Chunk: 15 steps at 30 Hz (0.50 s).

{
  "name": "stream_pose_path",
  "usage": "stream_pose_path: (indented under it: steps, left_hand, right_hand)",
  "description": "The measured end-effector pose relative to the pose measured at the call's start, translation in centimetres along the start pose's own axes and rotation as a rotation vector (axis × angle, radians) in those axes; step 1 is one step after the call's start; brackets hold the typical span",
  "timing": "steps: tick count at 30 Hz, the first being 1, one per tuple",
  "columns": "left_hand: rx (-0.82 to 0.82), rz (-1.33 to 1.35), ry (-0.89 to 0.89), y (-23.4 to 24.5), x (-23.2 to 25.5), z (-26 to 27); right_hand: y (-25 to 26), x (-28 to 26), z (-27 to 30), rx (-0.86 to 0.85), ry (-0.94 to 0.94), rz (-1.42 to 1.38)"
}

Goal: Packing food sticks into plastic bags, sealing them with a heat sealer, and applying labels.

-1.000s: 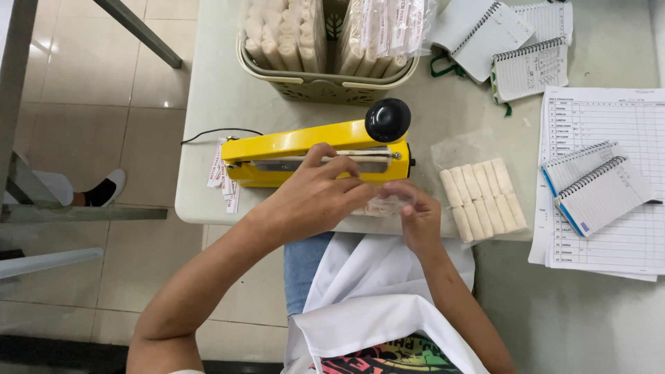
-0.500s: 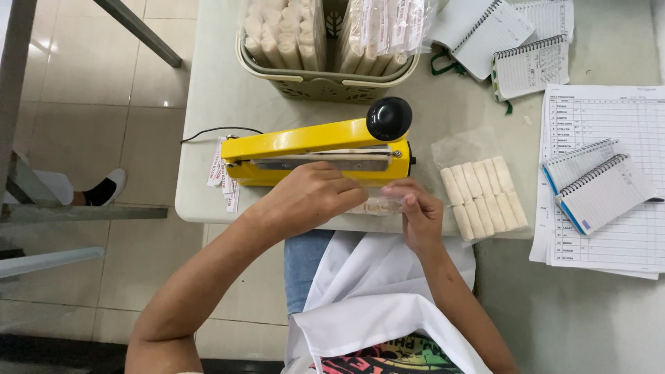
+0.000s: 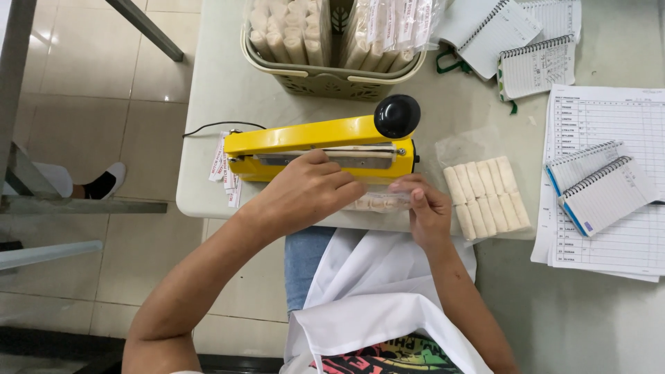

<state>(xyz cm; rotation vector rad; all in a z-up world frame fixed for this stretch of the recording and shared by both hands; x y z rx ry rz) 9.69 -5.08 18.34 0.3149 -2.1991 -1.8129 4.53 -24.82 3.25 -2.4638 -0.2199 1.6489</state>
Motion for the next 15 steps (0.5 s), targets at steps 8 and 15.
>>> stream_pose_path:
  steps: [8, 15]
  left_hand:
    - [-0.073, 0.143, 0.070, 0.1, 0.0, 0.0]
    - [-0.037, 0.107, 0.070, 0.4, 0.5, -0.2]
  right_hand:
    - [0.6, 0.3, 0.1, -0.003, 0.003, 0.022]
    - [0.4, -0.2, -0.3, -0.034, 0.005, -0.009]
Point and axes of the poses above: each hand's wrist, its own z-axis away from the middle knuckle, its own y-axis out of the back of the hand, x = y × z, the point moved 5 cm from there along -z, towards the middle knuckle, and after that the axes turned 9 degrees about -x, right-handed, at the moved point
